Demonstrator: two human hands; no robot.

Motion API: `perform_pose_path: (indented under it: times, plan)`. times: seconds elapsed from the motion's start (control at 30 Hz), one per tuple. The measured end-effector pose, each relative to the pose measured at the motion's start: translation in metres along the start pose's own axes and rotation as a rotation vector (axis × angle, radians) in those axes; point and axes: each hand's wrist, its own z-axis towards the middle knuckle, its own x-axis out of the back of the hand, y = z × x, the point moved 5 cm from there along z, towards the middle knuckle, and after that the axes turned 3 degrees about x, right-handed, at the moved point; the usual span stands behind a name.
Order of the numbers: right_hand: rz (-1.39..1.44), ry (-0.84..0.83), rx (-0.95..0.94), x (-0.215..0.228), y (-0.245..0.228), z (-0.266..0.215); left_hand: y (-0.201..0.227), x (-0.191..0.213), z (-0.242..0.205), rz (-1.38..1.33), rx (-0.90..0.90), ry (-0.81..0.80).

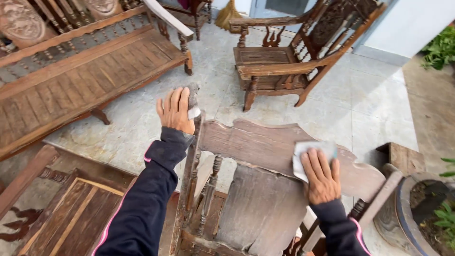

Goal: Sanding a wooden chair by hand with sandpaper.

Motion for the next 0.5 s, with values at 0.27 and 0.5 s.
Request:
perform_pose_path:
  times: [0.27,0.5]
  plan:
    - [-0.026,-0.056,0.394,-0.080,-0.128,0.116,-0.019,-0.078,-0.072,-0.549,0.654,-0.204]
    - [-0.199,0.017,0.499,-0.047,-0.104,0.079,-0.019,-0.079,-0.074,-0.594,0.662,-0.192]
